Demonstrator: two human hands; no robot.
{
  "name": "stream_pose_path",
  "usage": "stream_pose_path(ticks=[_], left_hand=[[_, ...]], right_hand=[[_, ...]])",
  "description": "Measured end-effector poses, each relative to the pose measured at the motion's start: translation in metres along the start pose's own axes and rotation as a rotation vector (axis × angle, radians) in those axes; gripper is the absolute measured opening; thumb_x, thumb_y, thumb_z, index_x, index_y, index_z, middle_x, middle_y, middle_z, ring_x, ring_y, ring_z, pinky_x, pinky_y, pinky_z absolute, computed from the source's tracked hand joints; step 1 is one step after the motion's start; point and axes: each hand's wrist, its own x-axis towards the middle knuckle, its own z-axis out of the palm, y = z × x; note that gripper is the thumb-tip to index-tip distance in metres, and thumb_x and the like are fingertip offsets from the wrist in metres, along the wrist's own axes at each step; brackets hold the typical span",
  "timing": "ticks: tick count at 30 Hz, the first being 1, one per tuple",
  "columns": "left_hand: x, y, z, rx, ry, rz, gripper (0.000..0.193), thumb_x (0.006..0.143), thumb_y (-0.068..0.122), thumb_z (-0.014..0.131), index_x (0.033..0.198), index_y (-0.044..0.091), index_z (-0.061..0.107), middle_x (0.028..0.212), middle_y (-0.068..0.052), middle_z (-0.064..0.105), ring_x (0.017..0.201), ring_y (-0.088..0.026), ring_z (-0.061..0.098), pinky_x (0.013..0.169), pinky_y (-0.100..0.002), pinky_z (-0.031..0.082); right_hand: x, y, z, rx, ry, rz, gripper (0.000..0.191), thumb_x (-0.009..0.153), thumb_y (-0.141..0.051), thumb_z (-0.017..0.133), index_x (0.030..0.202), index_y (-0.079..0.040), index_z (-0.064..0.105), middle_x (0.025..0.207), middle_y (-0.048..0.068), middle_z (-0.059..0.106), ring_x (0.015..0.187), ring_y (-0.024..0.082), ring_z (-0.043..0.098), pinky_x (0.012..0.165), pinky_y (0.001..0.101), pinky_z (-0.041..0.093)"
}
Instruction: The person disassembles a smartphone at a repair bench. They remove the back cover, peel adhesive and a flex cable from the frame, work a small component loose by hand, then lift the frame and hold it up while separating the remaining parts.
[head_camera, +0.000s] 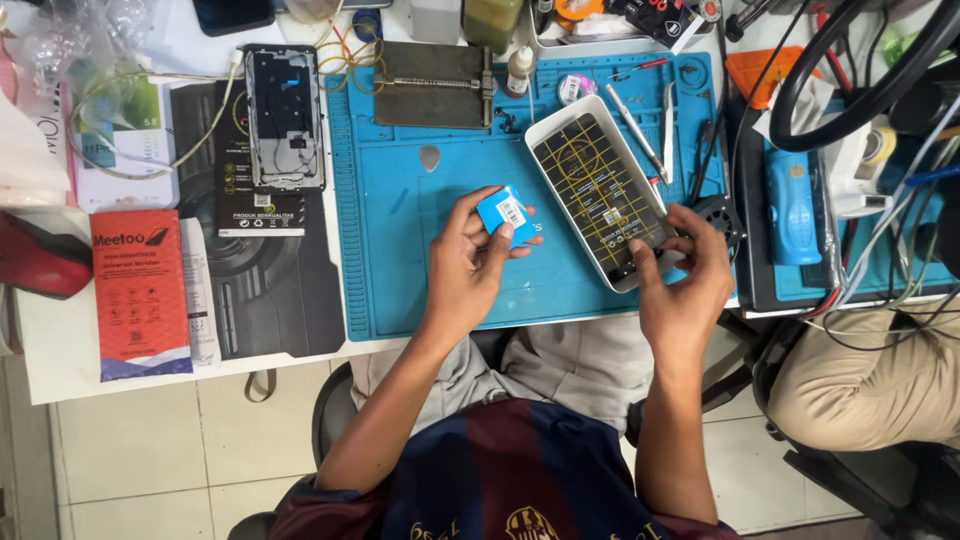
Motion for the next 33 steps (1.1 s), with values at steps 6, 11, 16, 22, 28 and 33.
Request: stream_pose_path(ticks=[6, 11, 16, 22, 28, 33], left_hand=[[0.003, 0.0, -0.005, 0.169, 0.043, -0.061, 0.043, 0.101, 0.0, 0.061, 0.14, -0.002, 0.045, 0.11, -0.013, 0.065, 0.092, -0.025, 0.079, 0.074, -0.031, 0.066], [0.007, 0.005, -0.03, 0.889, 0.141, 0.187, 0.037, 0.091, 0.009, 0.078, 0.124, 0.005, 0.062, 0.092, -0.01, 0.071, 0.067, -0.023, 0.07, 0.061, -0.037, 0.055], [0.01, 0.012, -0.052, 1.102, 0.171, 0.116, 0.031, 0.085, 0.019, 0.084, 0.107, 0.005, 0.066, 0.082, -0.006, 0.07, 0.074, -0.025, 0.066, 0.062, -0.042, 0.05], [0.01, 0.04, -0.089, 1.227, 0.289, 0.219, 0.028, 0.091, 0.018, 0.084, 0.113, 0.006, 0.071, 0.093, -0.007, 0.071, 0.096, -0.028, 0.063, 0.078, -0.044, 0.052], [-0.008, 0.073, -0.108, 1.235, 0.331, 0.288, 0.061, 0.102, 0.043, 0.064, 0.146, 0.002, 0.054, 0.143, -0.018, 0.052, 0.132, -0.039, 0.053, 0.113, -0.05, 0.046], [-0.034, 0.072, -0.049, -0.081, -0.093, 0.082, 0.108, 0.096, 0.082, 0.038, 0.167, 0.011, 0.0, 0.17, -0.012, 0.026, 0.152, -0.03, 0.043, 0.124, -0.048, 0.043]], right_hand=[[0.008, 0.004, -0.001, 0.047, -0.038, 0.071, 0.043, 0.092, -0.003, 0.085, 0.131, 0.0, 0.067, 0.1, 0.008, 0.077, 0.082, 0.013, 0.067, 0.078, 0.0266, 0.05], [0.016, -0.002, -0.001, 0.329, -0.053, 0.148, 0.042, 0.095, -0.001, 0.079, 0.134, 0.0, 0.063, 0.103, 0.008, 0.074, 0.088, 0.009, 0.07, 0.072, 0.0197, 0.053], [0.016, -0.026, -0.005, 0.326, 0.048, 0.076, 0.04, 0.101, 0.002, 0.078, 0.138, 0.002, 0.063, 0.11, 0.01, 0.076, 0.096, 0.01, 0.071, 0.073, 0.0182, 0.052], [-0.011, -0.062, -0.017, 0.021, 0.219, -0.26, 0.037, 0.105, 0.012, 0.078, 0.137, 0.005, 0.061, 0.115, 0.019, 0.074, 0.105, 0.021, 0.076, 0.078, 0.0261, 0.062], [-0.031, -0.062, 0.01, 0.058, 0.139, -0.679, 0.044, 0.096, 0.02, 0.078, 0.13, 0.004, 0.054, 0.116, 0.021, 0.071, 0.107, 0.031, 0.071, 0.089, 0.0371, 0.064], [-0.056, -0.053, 0.045, 0.188, 0.065, -0.849, 0.046, 0.087, 0.015, 0.083, 0.123, 0.003, 0.056, 0.119, 0.017, 0.072, 0.111, 0.031, 0.066, 0.091, 0.0353, 0.061]])
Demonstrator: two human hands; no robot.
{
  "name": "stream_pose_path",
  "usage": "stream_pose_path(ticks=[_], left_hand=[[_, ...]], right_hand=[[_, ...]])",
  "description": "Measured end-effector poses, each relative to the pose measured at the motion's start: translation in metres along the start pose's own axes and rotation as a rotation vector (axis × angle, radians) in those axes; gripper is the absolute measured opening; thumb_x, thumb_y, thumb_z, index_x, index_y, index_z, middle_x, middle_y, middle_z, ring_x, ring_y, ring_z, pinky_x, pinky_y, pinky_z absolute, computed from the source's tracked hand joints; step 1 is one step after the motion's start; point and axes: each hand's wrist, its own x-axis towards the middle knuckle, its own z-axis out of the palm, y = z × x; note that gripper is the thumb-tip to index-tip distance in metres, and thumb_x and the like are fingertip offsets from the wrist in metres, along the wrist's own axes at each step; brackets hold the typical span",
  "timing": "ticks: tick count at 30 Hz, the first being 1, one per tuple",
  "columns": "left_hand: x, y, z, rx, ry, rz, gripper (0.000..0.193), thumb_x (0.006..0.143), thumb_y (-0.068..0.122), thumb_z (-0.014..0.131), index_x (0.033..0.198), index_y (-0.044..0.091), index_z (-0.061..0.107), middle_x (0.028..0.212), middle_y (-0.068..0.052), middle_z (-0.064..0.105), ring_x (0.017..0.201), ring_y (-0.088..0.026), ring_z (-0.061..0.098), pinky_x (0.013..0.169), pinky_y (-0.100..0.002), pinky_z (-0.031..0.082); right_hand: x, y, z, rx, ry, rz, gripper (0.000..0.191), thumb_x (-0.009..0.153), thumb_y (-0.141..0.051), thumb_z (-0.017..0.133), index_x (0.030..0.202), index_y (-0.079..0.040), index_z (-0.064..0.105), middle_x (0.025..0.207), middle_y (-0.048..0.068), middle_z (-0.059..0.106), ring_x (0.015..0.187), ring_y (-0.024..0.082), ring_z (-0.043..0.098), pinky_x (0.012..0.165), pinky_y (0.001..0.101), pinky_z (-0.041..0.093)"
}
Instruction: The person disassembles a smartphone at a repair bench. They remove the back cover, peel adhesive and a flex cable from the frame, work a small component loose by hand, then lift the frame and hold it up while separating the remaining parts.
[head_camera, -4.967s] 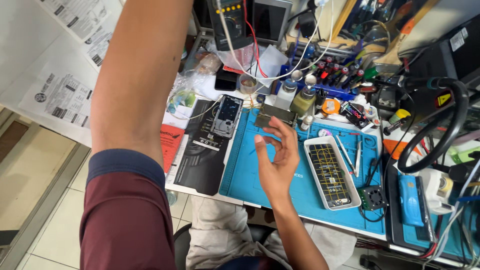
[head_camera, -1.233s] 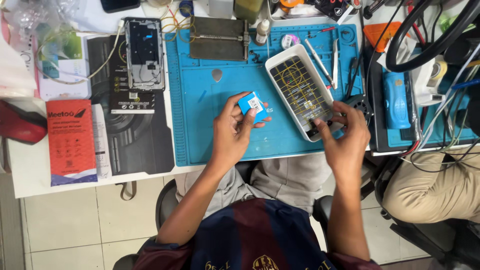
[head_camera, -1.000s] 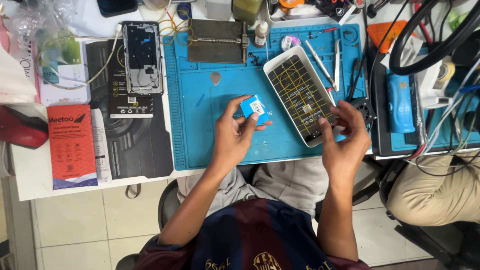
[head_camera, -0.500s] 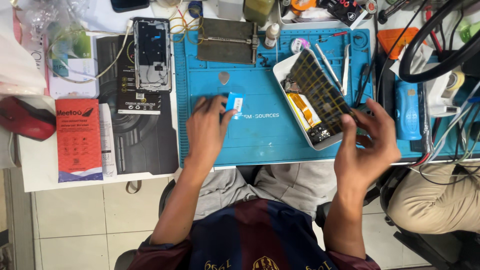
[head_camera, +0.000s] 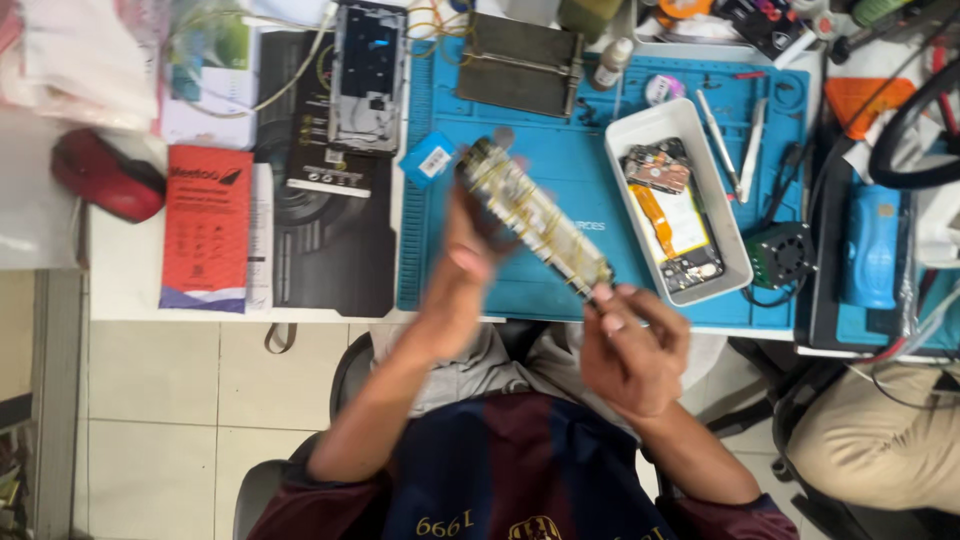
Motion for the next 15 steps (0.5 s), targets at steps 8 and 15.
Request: stream_pose_path(ticks=[8, 15], left_hand=[[0.013, -0.025, 0.014, -0.527, -0.054, -0.012, 0.115, 0.09, 0.09, 0.036, 0.16, -0.001, 0.031, 0.154, -0.022, 0.048, 0.113, -0.025, 0.061, 0.096, -0.04, 0.057], [0.019, -0.016, 0.016, -0.604, -0.197, -0.073, 0.112, 0.09, 0.088, 0.036, 0.158, -0.001, 0.034, 0.15, -0.022, 0.05, 0.109, -0.023, 0.063, 0.089, -0.036, 0.059]], right_hand=[[0.0, -0.027, -0.003, 0.002, -0.175, -0.012, 0.046, 0.084, -0.018, 0.09, 0.118, -0.009, 0.061, 0.115, 0.007, 0.07, 0.11, 0.031, 0.059, 0.095, 0.0388, 0.049], [0.051, -0.034, -0.027, 0.083, -0.239, 0.359, 0.024, 0.08, 0.0, 0.087, 0.1, -0.004, 0.075, 0.114, 0.013, 0.065, 0.096, 0.024, 0.061, 0.082, 0.0339, 0.053]])
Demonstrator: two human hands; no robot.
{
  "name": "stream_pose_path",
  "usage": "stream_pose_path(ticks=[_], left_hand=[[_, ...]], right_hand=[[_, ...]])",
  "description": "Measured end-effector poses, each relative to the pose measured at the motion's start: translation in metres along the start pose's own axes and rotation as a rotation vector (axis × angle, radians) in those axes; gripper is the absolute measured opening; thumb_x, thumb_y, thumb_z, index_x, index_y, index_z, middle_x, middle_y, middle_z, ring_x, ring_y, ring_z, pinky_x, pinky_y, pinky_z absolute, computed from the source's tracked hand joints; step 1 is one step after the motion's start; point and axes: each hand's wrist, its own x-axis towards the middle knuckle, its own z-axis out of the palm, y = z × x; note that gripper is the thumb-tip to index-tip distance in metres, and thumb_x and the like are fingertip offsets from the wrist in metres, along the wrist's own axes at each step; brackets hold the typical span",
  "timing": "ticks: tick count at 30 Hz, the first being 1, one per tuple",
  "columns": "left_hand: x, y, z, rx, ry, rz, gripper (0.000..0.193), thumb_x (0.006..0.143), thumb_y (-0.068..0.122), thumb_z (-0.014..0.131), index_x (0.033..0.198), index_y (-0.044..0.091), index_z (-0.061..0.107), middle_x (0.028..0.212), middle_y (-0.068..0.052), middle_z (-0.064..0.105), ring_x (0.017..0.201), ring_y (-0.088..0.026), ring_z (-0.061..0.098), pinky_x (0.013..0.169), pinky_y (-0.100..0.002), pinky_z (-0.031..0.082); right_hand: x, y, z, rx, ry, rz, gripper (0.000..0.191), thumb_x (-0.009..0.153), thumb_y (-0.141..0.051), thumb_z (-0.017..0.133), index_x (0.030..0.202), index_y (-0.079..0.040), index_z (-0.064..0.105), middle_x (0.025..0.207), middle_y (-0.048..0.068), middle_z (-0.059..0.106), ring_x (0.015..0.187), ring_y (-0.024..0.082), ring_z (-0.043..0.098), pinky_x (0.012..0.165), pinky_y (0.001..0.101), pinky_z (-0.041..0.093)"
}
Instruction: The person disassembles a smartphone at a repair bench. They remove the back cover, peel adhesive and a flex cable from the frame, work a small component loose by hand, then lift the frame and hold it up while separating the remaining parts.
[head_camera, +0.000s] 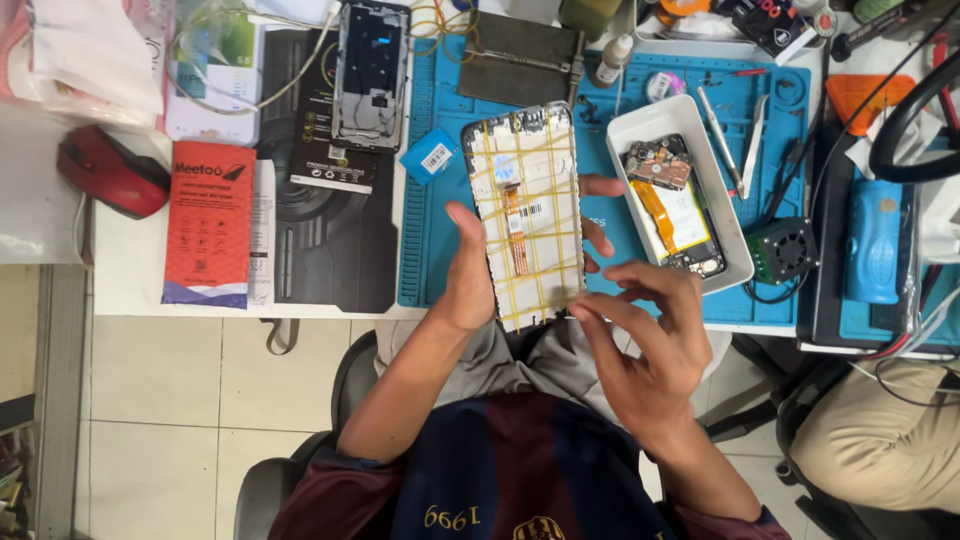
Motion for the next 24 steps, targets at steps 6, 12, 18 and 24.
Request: stream_pose_path(ticks=[6, 12, 18, 24], left_hand=[[0.007, -0.001, -0.002, 0.032, -0.025, 0.001, 0.109, 0.095, 0.087, 0.03, 0.157, -0.002, 0.037, 0.149, -0.021, 0.052, 0.108, -0.021, 0.063, 0.09, -0.037, 0.06], [0.012, -0.002, -0.003, 0.016, 0.012, -0.007, 0.106, 0.096, 0.085, 0.026, 0.157, -0.002, 0.037, 0.148, -0.02, 0.052, 0.107, -0.021, 0.062, 0.088, -0.037, 0.059], [0.016, -0.003, -0.005, 0.005, 0.107, 0.021, 0.102, 0.099, 0.083, 0.025, 0.156, -0.001, 0.036, 0.145, -0.022, 0.054, 0.101, -0.021, 0.062, 0.083, -0.037, 0.059], [0.021, -0.01, -0.015, 0.032, 0.35, 0.317, 0.091, 0.106, 0.078, 0.025, 0.148, -0.001, 0.042, 0.135, -0.02, 0.058, 0.094, -0.023, 0.062, 0.081, -0.041, 0.06]], right_hand=[[0.015, 0.002, -0.002, -0.004, -0.104, -0.054, 0.03, 0.08, 0.001, 0.088, 0.106, -0.009, 0.077, 0.11, 0.011, 0.057, 0.095, 0.022, 0.062, 0.074, 0.0324, 0.055], [0.021, 0.007, 0.001, -0.108, -0.106, -0.159, 0.028, 0.082, 0.004, 0.086, 0.107, -0.006, 0.075, 0.103, 0.01, 0.056, 0.09, 0.024, 0.062, 0.069, 0.0343, 0.054], [0.022, 0.02, 0.009, -0.177, -0.143, -0.261, 0.026, 0.081, 0.007, 0.079, 0.102, -0.001, 0.065, 0.098, 0.013, 0.058, 0.086, 0.03, 0.061, 0.066, 0.0414, 0.05], [0.012, 0.04, 0.02, -0.052, -0.06, -0.18, 0.029, 0.08, 0.019, 0.066, 0.102, 0.001, 0.059, 0.097, 0.015, 0.057, 0.085, 0.031, 0.062, 0.068, 0.0403, 0.051]])
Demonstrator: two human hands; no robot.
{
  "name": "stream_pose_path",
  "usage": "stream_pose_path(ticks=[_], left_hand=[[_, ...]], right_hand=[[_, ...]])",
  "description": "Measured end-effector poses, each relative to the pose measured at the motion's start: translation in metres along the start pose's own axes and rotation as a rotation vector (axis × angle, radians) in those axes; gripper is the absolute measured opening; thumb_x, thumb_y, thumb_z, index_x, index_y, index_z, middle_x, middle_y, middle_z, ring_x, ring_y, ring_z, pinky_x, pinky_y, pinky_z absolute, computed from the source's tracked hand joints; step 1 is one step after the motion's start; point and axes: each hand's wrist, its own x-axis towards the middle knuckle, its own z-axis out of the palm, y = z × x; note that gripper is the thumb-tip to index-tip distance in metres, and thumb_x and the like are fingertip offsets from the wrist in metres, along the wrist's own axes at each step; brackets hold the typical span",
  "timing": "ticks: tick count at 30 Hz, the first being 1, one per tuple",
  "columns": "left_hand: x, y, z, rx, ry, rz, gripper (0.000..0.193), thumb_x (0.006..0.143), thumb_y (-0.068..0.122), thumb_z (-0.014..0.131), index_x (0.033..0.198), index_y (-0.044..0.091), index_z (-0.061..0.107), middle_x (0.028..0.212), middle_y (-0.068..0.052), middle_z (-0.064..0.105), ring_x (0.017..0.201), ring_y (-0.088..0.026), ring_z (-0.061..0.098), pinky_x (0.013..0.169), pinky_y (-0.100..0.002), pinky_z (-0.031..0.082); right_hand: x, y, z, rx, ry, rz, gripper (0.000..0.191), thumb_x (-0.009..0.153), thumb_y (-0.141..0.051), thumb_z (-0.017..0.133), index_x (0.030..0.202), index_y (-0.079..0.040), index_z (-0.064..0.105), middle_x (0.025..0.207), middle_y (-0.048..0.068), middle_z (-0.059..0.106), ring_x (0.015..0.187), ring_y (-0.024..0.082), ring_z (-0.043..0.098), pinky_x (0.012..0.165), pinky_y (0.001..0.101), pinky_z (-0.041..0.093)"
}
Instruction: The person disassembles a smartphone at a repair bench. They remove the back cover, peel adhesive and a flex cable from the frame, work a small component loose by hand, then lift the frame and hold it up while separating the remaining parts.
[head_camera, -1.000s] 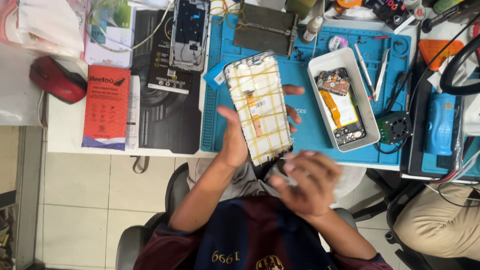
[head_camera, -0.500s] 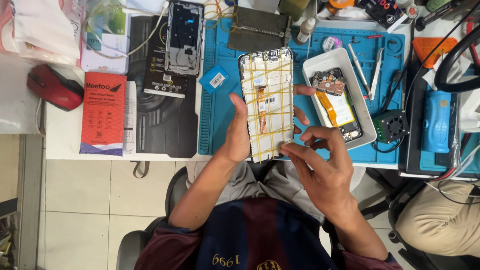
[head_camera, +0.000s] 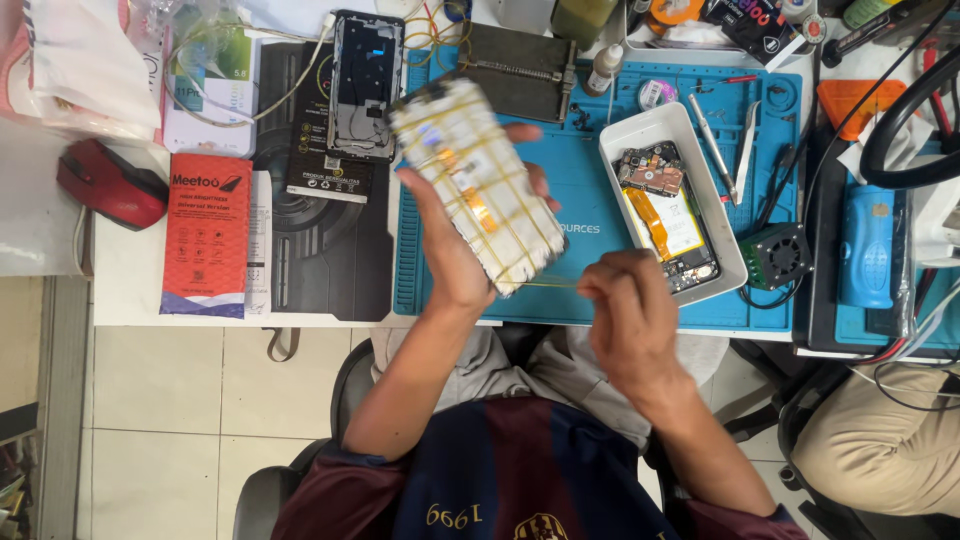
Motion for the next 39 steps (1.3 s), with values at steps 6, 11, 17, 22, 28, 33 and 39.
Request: stream_pose_path(ticks=[6, 11, 17, 22, 28, 33, 39], left_hand=[[0.011, -0.013, -0.013, 0.271, 0.214, 0.284, 0.097, 0.098, 0.082, 0.021, 0.15, 0.003, 0.043, 0.145, -0.013, 0.055, 0.107, -0.023, 0.064, 0.093, -0.045, 0.061], [0.009, 0.017, -0.036, -0.035, -0.067, 0.07, 0.094, 0.105, 0.078, 0.025, 0.152, -0.001, 0.043, 0.138, -0.019, 0.057, 0.103, -0.025, 0.065, 0.09, -0.042, 0.059], [-0.006, 0.034, -0.025, -0.104, -0.178, -0.12, 0.089, 0.103, 0.073, 0.029, 0.156, 0.002, 0.041, 0.137, -0.02, 0.058, 0.113, -0.027, 0.064, 0.094, -0.045, 0.059], [-0.009, 0.035, -0.019, 0.052, -0.185, -0.133, 0.091, 0.107, 0.075, 0.027, 0.151, -0.002, 0.047, 0.135, -0.021, 0.06, 0.118, -0.023, 0.06, 0.105, -0.038, 0.052], [-0.013, 0.035, -0.013, 0.211, -0.177, -0.17, 0.09, 0.106, 0.074, 0.023, 0.15, 0.0, 0.048, 0.133, -0.015, 0.063, 0.117, -0.021, 0.062, 0.103, -0.036, 0.053], [-0.013, 0.033, -0.012, 0.083, -0.071, -0.176, 0.087, 0.108, 0.073, 0.023, 0.148, 0.0, 0.05, 0.125, -0.014, 0.064, 0.104, -0.021, 0.062, 0.094, -0.037, 0.055], [0.0, 0.006, -0.012, -0.066, 0.239, 0.218, 0.085, 0.098, 0.075, 0.021, 0.152, 0.012, 0.039, 0.128, -0.012, 0.058, 0.115, -0.025, 0.06, 0.095, -0.047, 0.058]], right_hand=[[-0.019, -0.015, 0.03, 0.139, -0.039, -0.014, 0.023, 0.08, 0.014, 0.067, 0.096, 0.0, 0.06, 0.093, 0.015, 0.063, 0.082, 0.032, 0.064, 0.065, 0.0403, 0.052], [0.014, 0.008, 0.031, 0.038, -0.101, 0.216, 0.015, 0.093, 0.012, 0.064, 0.104, 0.001, 0.064, 0.102, 0.015, 0.067, 0.092, 0.038, 0.068, 0.077, 0.0438, 0.053], [0.054, -0.007, 0.021, 0.07, 0.079, 0.155, 0.023, 0.095, 0.009, 0.073, 0.115, -0.001, 0.067, 0.115, 0.016, 0.067, 0.093, 0.029, 0.069, 0.071, 0.0346, 0.054], [0.049, -0.028, 0.014, 0.218, 0.026, 0.078, 0.025, 0.088, 0.005, 0.083, 0.108, -0.004, 0.071, 0.105, 0.009, 0.065, 0.085, 0.018, 0.067, 0.067, 0.03, 0.053], [0.044, -0.015, 0.02, 0.071, -0.007, -0.044, 0.027, 0.084, 0.007, 0.083, 0.106, -0.004, 0.072, 0.099, 0.007, 0.062, 0.083, 0.02, 0.065, 0.064, 0.0336, 0.051], [0.039, -0.001, 0.022, 0.043, 0.044, -0.156, 0.027, 0.083, 0.016, 0.072, 0.102, -0.001, 0.062, 0.098, 0.013, 0.059, 0.084, 0.028, 0.064, 0.066, 0.0394, 0.051], [0.013, -0.009, 0.03, 0.2, 0.012, -0.085, 0.031, 0.078, 0.02, 0.061, 0.1, -0.002, 0.058, 0.097, 0.012, 0.059, 0.087, 0.031, 0.062, 0.071, 0.0417, 0.051]])
